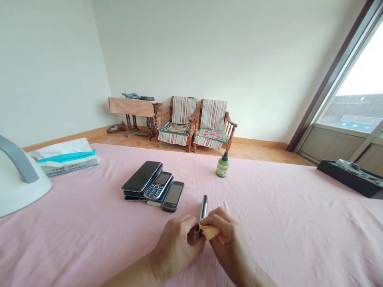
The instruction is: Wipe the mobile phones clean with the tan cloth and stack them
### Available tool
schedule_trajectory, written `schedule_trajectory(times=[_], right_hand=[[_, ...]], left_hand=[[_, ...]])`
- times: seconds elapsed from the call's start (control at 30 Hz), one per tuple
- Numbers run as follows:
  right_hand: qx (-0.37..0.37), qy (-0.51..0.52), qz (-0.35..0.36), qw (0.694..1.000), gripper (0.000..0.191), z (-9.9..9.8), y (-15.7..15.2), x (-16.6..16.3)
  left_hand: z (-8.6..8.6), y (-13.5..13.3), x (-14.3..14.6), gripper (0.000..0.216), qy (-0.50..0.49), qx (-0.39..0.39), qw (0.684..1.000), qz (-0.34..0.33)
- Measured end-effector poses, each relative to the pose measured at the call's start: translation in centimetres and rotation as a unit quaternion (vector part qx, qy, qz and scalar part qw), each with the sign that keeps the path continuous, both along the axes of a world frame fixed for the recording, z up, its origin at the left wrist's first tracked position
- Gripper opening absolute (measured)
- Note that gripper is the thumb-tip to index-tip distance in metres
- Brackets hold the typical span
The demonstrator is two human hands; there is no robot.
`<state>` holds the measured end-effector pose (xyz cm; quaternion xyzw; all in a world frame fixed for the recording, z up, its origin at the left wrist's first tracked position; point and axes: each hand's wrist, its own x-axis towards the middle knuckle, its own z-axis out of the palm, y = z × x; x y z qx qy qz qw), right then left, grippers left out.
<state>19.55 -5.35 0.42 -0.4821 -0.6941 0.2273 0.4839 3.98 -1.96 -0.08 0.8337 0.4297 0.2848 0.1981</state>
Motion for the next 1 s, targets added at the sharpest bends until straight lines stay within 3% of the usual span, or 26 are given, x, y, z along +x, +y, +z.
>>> schedule_trajectory(times=[0.17, 0.4, 0.5, 0.7, 1.0], right_hand=[[0.02, -0.045, -0.008, 0.999, 0.025, -0.4, 0.6, -0.3], [0.03, -0.088, -0.068, 0.993, 0.021, -0.3, 5.5, 1.8], [0.035, -0.093, -0.065, 0.993, 0.021, -0.2, 5.0, 1.4], [0.019, -0.068, -0.012, 0.997, 0.024, 0.0, 0.7, -1.0], [0.041, -0.067, -0.106, 0.991, 0.025, -0.9, 5.4, 2.0]], left_hand=[[-0.1, 0.0, 0.1, 0.013, -0.03, -0.005, 0.999, -0.023], [0.2, 0.1, 0.2, 0.015, -0.031, -0.008, 0.999, -0.013], [0.1, 0.2, 0.2, 0.014, -0.039, -0.018, 0.999, -0.012], [0.1, 0.2, 0.0, 0.01, -0.061, -0.029, 0.997, -0.033], [0.2, 0.2, 0.2, 0.017, -0.031, -0.012, 0.999, -0.012]])
